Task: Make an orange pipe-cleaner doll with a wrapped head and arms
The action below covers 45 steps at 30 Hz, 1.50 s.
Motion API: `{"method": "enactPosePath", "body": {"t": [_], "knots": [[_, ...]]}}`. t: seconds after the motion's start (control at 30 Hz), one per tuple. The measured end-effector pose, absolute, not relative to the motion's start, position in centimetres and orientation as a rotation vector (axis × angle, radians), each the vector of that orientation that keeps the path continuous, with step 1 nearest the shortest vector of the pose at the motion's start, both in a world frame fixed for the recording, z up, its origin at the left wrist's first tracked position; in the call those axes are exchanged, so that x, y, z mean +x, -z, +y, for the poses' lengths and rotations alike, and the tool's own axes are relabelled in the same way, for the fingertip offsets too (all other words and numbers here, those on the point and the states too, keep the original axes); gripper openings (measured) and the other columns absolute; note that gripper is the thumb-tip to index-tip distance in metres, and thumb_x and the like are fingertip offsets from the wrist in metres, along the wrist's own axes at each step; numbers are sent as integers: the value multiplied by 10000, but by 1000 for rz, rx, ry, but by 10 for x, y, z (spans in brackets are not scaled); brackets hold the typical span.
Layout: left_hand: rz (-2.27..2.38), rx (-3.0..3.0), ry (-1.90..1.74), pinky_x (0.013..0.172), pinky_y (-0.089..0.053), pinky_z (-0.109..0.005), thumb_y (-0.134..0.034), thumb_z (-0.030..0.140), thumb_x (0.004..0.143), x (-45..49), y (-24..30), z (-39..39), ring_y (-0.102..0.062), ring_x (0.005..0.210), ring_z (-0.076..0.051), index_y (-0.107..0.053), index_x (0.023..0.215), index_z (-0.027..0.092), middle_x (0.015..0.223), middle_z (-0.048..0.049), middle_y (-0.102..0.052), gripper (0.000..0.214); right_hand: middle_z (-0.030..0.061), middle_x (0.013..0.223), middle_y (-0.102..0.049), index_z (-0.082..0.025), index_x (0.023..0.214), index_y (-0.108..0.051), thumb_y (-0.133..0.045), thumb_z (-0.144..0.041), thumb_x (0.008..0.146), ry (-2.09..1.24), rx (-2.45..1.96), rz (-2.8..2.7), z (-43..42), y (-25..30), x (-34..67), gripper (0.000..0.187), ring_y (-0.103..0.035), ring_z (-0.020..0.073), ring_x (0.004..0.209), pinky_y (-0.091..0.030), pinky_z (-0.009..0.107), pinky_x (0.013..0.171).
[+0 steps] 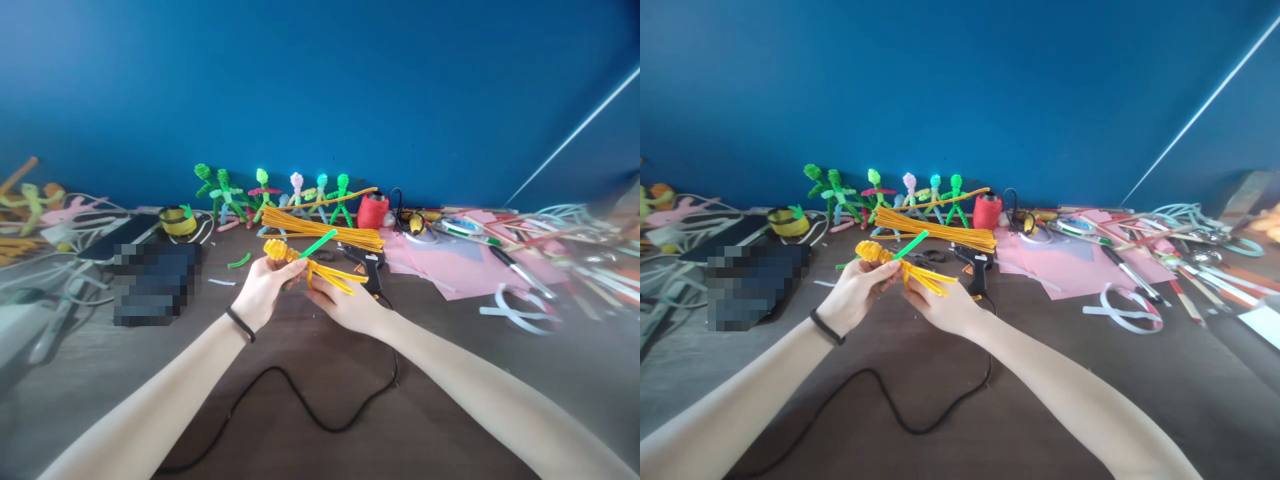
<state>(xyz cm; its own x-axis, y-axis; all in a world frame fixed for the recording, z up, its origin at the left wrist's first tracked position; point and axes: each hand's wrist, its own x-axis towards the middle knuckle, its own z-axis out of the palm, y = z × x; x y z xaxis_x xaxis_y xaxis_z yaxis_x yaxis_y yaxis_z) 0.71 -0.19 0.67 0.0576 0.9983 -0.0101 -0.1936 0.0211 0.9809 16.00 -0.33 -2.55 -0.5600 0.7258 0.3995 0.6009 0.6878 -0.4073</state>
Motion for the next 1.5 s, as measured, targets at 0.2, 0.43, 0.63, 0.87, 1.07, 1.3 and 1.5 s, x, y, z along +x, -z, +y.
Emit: {"method": "enactPosePath", "body": {"t": [0.2,0.43,0.63,0.87,1.07,1.3,1.5], "knots": [[1102,1143,-1301,483,-343,-197,-704,278,581,7,-3,-1,-467,505,-69,-613,596,110,559,3,-580,192,91,955,-618,-172,1054,-509,-354,-301,875,-434,-1129,-2447,-17,12,154,270,-583,208,871,-438,298,699],[1297,1317,-1301,484,-375,-225,-709,303,558,8,-8,-3,-494,530,-115,-586,600,128,556,7,-561,218,20,611,-547,-161,911,-487,-319,-265,878,-757,-1185,-2441,-24,4,151,200,-485,111,469,-295,229,458],[1409,1577,-1232,534,-382,-230,-655,301,616,4,-5,-1,-494,569,-126,-586,598,135,582,-4,-573,181,-28,489,-445,-166,667,-424,-335,-283,870,-929,-1222,-2364,-27,-13,157,250,-386,65,407,-248,215,445],[1403,1657,-1094,500,-348,-226,-630,280,622,4,-3,-1,-461,519,-112,-570,546,136,526,10,-551,173,-41,508,-447,-153,782,-548,-349,-284,875,-875,-1050,-2240,-13,-16,169,255,-388,65,455,-279,206,495],[1279,1470,-983,420,-273,-215,-648,327,621,6,-5,-3,-406,454,-79,-601,592,122,540,-9,-572,213,-13,575,-536,-158,801,-601,-375,-266,870,-610,-1064,-2166,1,-12,177,259,-452,81,503,-316,202,538],[1085,1251,-980,429,-299,-194,-692,315,596,7,-3,-3,-479,507,-85,-602,623,119,581,-20,-590,217,30,735,-652,-179,1017,-624,-385,-304,861,-538,-1054,-2111,10,-4,184,311,-567,136,637,-398,229,624],[965,1123,-979,463,-336,-188,-710,260,590,8,-5,-5,-514,560,-88,-629,629,118,611,-27,-611,169,14,724,-647,-178,940,-663,-411,-276,831,-806,-1047,-2113,16,0,187,292,-570,129,651,-404,211,595]]}}
